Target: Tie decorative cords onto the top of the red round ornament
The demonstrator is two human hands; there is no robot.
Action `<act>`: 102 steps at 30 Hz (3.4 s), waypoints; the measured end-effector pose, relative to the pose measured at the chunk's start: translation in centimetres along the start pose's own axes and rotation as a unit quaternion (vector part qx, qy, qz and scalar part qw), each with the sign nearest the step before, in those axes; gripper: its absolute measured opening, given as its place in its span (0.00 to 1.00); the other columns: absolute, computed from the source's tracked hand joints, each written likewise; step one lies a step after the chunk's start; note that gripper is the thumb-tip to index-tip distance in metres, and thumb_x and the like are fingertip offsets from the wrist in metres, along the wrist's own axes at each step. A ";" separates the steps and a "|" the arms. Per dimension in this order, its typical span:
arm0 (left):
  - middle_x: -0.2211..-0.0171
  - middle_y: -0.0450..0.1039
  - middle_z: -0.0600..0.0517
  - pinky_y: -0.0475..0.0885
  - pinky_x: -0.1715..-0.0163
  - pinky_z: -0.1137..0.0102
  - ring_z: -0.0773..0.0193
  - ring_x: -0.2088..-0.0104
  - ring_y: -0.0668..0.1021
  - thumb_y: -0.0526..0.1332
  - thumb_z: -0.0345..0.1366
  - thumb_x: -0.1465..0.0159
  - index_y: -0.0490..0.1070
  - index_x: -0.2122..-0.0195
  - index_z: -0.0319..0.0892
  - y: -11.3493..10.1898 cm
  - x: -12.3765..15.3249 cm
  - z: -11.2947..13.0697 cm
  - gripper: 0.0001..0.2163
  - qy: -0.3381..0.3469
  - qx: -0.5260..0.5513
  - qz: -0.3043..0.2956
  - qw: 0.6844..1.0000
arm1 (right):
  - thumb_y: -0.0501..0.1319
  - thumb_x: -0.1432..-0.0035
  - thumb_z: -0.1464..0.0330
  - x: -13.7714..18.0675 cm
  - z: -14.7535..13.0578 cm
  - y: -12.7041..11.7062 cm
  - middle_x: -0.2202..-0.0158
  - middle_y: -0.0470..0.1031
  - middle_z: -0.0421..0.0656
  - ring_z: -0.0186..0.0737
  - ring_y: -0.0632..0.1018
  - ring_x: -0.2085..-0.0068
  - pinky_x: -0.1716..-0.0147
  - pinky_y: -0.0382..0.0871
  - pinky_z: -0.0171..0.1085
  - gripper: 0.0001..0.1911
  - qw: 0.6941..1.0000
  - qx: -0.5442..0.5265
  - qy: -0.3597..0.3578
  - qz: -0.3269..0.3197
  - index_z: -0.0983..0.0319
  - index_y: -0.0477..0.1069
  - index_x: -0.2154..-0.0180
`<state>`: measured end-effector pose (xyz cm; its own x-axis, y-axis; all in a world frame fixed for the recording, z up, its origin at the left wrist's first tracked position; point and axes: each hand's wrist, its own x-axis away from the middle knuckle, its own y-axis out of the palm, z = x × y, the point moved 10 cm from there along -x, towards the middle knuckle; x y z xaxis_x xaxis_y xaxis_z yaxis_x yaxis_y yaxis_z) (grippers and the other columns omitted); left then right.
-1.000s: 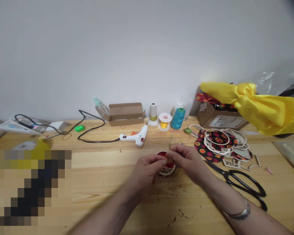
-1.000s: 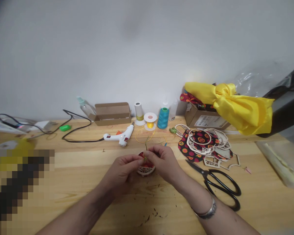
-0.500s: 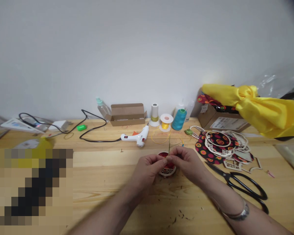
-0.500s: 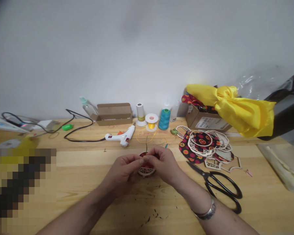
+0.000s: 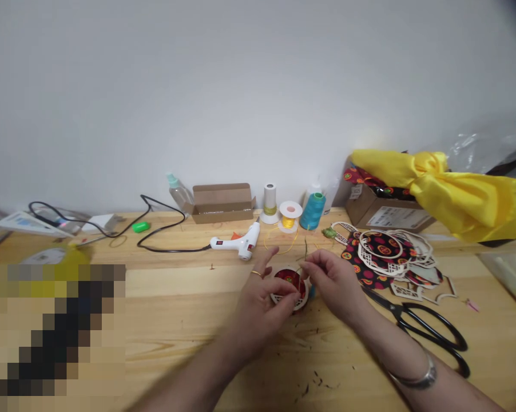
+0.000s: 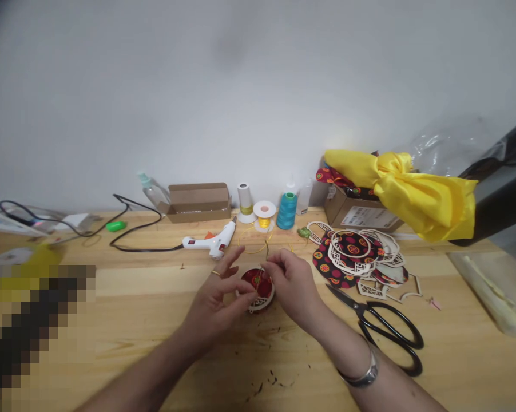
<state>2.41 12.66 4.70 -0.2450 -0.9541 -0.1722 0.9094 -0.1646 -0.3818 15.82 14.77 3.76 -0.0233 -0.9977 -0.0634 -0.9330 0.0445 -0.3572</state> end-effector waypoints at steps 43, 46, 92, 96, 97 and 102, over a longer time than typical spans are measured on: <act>0.79 0.73 0.52 0.51 0.84 0.76 0.74 0.84 0.64 0.65 0.37 0.51 0.75 0.76 0.38 3.0 1.0 -4.8 0.07 -0.276 0.353 -0.072 0.891 | 0.62 0.55 0.66 1.2 -0.2 3.6 0.83 0.67 0.35 0.28 0.67 0.80 0.80 0.60 0.30 0.09 0.971 -0.172 0.078 -0.146 0.64 0.65 0.78; 0.80 0.72 0.53 0.55 0.82 0.76 0.74 0.83 0.66 0.64 0.35 0.50 0.74 0.76 0.37 2.8 0.8 -4.7 0.05 -0.267 0.367 -0.057 0.890 | 0.61 0.53 0.64 1.2 -0.2 3.6 0.82 0.68 0.37 0.29 0.67 0.79 0.80 0.60 0.30 0.09 0.971 -0.176 0.074 -0.147 0.64 0.67 0.76; 0.79 0.75 0.51 0.66 0.72 0.73 0.67 0.76 0.74 0.64 0.35 0.50 0.76 0.77 0.37 2.7 0.7 -4.3 0.06 -0.259 0.360 -0.037 0.895 | 0.63 0.55 0.61 1.3 1.4 4.4 0.84 0.67 0.35 0.30 0.68 0.82 0.81 0.62 0.31 0.13 0.960 -0.217 0.120 -0.127 0.63 0.65 0.75; 0.77 0.75 0.51 0.65 0.72 0.73 0.68 0.76 0.73 0.64 0.35 0.50 0.76 0.76 0.37 2.7 0.8 -4.0 0.05 -0.259 0.354 -0.048 0.897 | 0.62 0.54 0.61 1.4 1.3 4.1 0.86 0.62 0.33 0.27 0.62 0.84 0.84 0.56 0.29 0.13 0.957 -0.236 0.128 -0.108 0.63 0.63 0.76; 0.77 0.76 0.51 0.65 0.72 0.73 0.67 0.75 0.73 0.64 0.34 0.50 0.76 0.75 0.37 2.7 0.8 -4.1 0.06 -0.261 0.357 -0.046 0.896 | 0.62 0.55 0.61 1.3 1.2 3.8 0.85 0.62 0.33 0.27 0.62 0.83 0.83 0.56 0.29 0.13 0.960 -0.234 0.121 -0.100 0.63 0.63 0.77; 0.75 0.76 0.49 0.66 0.70 0.72 0.65 0.73 0.74 0.65 0.35 0.50 0.76 0.74 0.36 2.8 0.8 -4.3 0.07 -0.261 0.358 -0.039 0.896 | 0.62 0.55 0.63 1.0 0.8 3.0 0.82 0.63 0.35 0.29 0.63 0.79 0.79 0.57 0.30 0.11 0.973 -0.196 0.096 -0.080 0.63 0.64 0.78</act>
<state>3.28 12.53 -0.37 -0.2967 -0.8888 0.3494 0.9246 -0.1759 0.3378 13.24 13.91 1.87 0.1016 -0.9830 0.1531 -0.9946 -0.0970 0.0372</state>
